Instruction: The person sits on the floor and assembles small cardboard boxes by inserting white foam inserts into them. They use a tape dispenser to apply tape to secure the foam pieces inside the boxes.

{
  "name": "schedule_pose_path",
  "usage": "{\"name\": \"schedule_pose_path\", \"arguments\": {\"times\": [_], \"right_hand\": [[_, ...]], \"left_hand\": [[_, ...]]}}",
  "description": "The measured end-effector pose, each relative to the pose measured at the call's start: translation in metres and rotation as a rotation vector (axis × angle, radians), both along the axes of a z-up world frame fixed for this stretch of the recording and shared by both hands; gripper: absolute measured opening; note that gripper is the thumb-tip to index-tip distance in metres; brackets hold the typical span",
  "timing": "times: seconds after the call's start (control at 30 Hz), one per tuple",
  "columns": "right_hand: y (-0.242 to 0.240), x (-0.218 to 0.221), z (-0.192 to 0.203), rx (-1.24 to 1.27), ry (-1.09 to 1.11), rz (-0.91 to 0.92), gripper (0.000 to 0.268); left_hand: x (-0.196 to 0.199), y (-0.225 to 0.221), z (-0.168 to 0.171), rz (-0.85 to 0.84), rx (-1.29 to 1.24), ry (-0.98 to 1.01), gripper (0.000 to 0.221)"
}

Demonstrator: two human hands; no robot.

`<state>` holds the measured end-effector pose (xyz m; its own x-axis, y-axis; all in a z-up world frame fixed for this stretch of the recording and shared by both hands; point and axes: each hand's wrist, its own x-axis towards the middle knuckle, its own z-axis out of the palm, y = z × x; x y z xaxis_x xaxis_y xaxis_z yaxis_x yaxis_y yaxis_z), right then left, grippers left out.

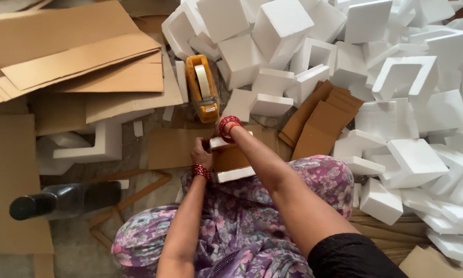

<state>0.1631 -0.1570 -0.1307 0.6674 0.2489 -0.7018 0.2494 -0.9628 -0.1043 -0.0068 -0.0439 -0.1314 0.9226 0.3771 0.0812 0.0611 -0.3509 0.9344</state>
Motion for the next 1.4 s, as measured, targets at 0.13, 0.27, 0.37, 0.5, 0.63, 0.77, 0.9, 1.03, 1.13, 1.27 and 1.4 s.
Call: {"name": "schedule_pose_path", "arguments": {"times": [0.13,0.27,0.37,0.5,0.63,0.77,0.9,1.03,1.13,1.27,1.4], "right_hand": [[-0.001,-0.006,0.007,-0.053,0.019,-0.048,0.042],[0.0,-0.011,0.009,-0.114,-0.066,-0.075,0.032],[0.004,-0.015,0.015,-0.115,-0.185,-0.115,0.025],[-0.001,-0.042,0.041,0.317,-0.421,-0.097,0.021],[-0.03,-0.1,0.079,0.683,-0.694,0.256,0.041],[-0.043,-0.135,0.111,0.528,-0.736,0.186,0.036],[-0.064,-0.141,0.139,0.581,-0.795,-0.031,0.035],[-0.093,-0.156,0.15,0.676,-0.871,-0.182,0.04],[-0.101,-0.165,0.152,0.774,-0.868,-0.225,0.052],[-0.112,-0.159,0.157,0.859,-0.574,0.095,0.098],[-0.114,-0.101,0.167,0.773,-0.269,0.189,0.072]], "left_hand": [[0.002,0.004,0.002,-0.077,0.031,-0.134,0.065],[0.006,0.007,0.0,-0.204,0.2,-0.158,0.073],[0.007,0.008,-0.009,-0.285,0.051,-0.044,0.057],[0.005,0.009,-0.036,-0.253,0.075,-0.085,0.04],[0.017,0.005,-0.058,-0.212,0.167,-0.117,0.046],[0.005,0.01,-0.042,-0.122,0.315,-0.029,0.048],[-0.007,0.021,0.004,-0.281,-0.225,0.335,0.057],[-0.018,0.019,0.03,-0.311,-0.875,0.74,0.062],[-0.008,0.017,0.043,-0.347,-0.633,0.502,0.058],[-0.004,0.041,0.054,-0.28,-0.169,0.378,0.055],[-0.005,0.046,0.062,-0.22,0.379,0.147,0.053]]}}
